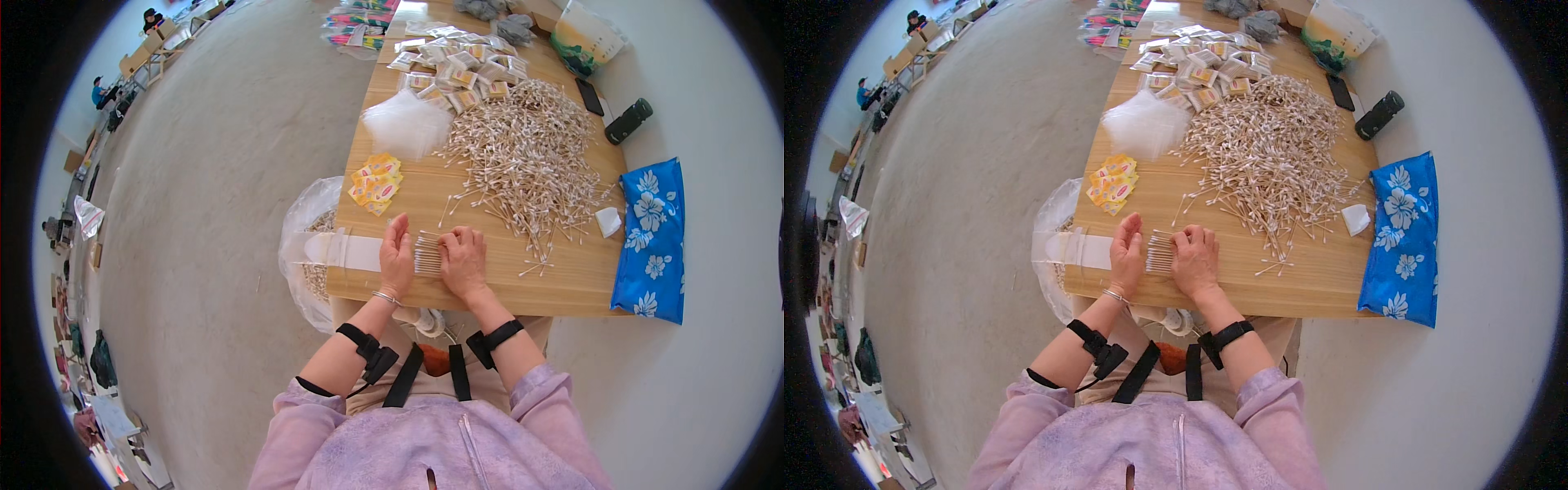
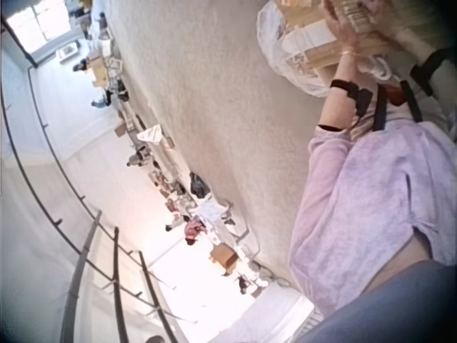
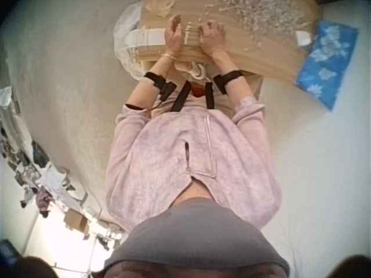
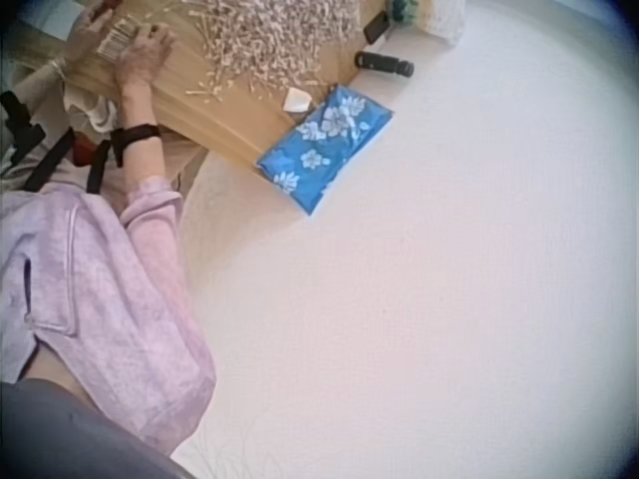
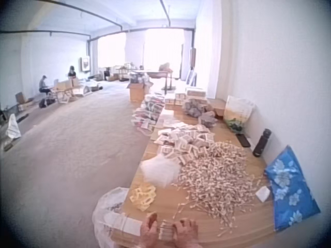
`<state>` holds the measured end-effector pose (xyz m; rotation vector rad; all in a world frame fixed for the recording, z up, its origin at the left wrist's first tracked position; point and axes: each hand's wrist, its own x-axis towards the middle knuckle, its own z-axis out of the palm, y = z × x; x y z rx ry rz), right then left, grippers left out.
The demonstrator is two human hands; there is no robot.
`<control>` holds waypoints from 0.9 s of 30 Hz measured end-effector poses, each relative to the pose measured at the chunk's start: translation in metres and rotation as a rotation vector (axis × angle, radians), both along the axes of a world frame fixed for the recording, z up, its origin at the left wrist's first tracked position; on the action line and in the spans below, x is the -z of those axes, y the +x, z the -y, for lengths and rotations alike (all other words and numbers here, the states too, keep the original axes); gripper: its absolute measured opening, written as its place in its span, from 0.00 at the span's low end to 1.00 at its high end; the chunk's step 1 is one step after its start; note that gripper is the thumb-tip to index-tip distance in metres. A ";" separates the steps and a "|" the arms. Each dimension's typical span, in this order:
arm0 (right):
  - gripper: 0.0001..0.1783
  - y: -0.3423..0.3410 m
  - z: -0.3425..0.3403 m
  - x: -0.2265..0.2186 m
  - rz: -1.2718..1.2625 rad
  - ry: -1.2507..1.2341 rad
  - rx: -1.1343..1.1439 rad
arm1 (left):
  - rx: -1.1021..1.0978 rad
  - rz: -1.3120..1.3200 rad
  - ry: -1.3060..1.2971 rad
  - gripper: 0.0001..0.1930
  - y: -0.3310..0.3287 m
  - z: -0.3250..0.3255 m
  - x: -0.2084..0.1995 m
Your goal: Packing bundles of cotton swabs into small plastic bags.
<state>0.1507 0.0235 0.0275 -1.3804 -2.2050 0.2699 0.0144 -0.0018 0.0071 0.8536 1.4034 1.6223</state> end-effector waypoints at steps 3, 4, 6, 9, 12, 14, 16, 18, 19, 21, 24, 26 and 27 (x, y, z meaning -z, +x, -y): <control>0.05 0.000 -0.001 -0.002 -0.028 -0.025 0.009 | 0.013 0.055 -0.018 0.18 0.007 -0.001 -0.003; 0.05 -0.001 -0.001 -0.003 -0.037 -0.040 0.015 | 0.011 0.053 -0.021 0.18 0.008 -0.001 -0.001; 0.05 -0.002 -0.001 -0.006 -0.038 -0.051 0.004 | 0.024 0.114 0.034 0.18 0.008 -0.001 0.002; 0.04 -0.001 -0.003 0.000 -0.061 -0.063 0.002 | 0.032 0.199 0.065 0.17 0.007 -0.001 0.008; 0.05 0.000 -0.001 0.005 -0.086 -0.059 0.069 | 0.077 0.215 0.041 0.18 0.009 0.001 0.004; 0.05 -0.004 0.003 0.005 -0.088 -0.058 0.125 | 0.075 0.243 0.049 0.18 0.008 0.003 0.005; 0.05 -0.006 0.006 0.005 -0.046 -0.082 0.096 | 0.072 0.272 0.059 0.18 0.008 0.004 0.006; 0.05 -0.006 0.006 0.006 -0.058 -0.071 0.101 | 0.074 0.239 0.071 0.18 0.008 0.004 0.007; 0.05 -0.005 0.006 0.008 -0.070 -0.060 0.108 | 0.073 0.240 0.070 0.18 0.008 0.004 0.007; 0.05 -0.003 0.003 0.010 -0.094 -0.059 0.097 | 0.072 0.258 0.076 0.19 0.009 0.003 0.006; 0.05 0.002 -0.004 0.006 -0.138 -0.043 0.023 | 0.059 0.230 0.073 0.19 0.008 0.004 0.007; 0.05 0.002 -0.005 0.002 -0.160 -0.027 -0.037 | 0.057 0.233 0.068 0.19 0.007 0.004 0.006; 0.05 0.001 -0.005 0.001 -0.107 -0.052 -0.049 | 0.055 0.237 0.062 0.19 0.007 0.005 0.006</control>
